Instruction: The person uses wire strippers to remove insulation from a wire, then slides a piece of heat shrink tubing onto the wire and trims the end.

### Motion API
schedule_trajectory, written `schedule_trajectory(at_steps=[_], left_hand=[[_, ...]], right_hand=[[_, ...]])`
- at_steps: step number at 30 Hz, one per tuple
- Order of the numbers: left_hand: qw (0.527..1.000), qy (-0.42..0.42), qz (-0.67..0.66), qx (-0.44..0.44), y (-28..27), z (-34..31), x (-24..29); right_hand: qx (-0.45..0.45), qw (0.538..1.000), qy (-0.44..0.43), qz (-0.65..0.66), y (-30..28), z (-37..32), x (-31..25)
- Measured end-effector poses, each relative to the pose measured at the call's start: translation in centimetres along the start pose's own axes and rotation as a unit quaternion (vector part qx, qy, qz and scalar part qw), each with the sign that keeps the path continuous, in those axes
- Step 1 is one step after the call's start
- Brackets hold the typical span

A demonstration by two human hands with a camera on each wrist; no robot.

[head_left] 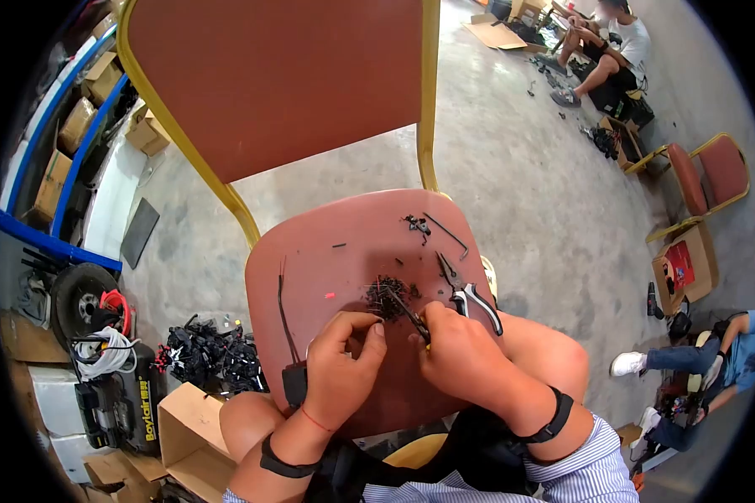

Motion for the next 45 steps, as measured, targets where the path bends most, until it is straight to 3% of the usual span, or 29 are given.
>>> schedule_trajectory(at_steps=[7,13,19,28,33,45], left_hand=[[1.000,-0.007,-0.029,-0.001,-0.1,-0.1,-0.1],[0.976,-0.066,-0.208,-0.002,0.1,-0.5,-0.4],[0.960,-0.119,-0.253,-0.022,-0.5,-0.3,-0.3],[0.989,-0.016,-0.144,-0.026,0.1,-0.6,-1.4],[0.990,-0.007,-0.136,-0.029,0.2,-0.7,-2.1],[0.993,0.001,-0.112,-0.038,0.1,-0.5,-1.7]], right_hand=[[0.038,0.998,-0.056,-0.011,-0.1,-0.4,-0.1],[0.069,0.996,-0.058,-0.029,0.5,-0.2,-0.7],[0.066,0.995,-0.064,-0.027,0.8,-0.3,-0.7],[0.106,0.990,-0.085,-0.024,0.4,-0.3,-0.8],[0.128,0.984,-0.119,-0.046,0.7,-0.3,-0.7],[0.090,0.991,-0.095,-0.035,0.6,-0.3,-0.8]])
Point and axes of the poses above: each hand's wrist, its own z-axis towards the middle knuckle, its own y-axis out of the palm, x = y × z, the point moved 1 cm from there along z, towards the middle knuckle, and after that the axes turned 10 degrees about y, right-handed, at the moved point
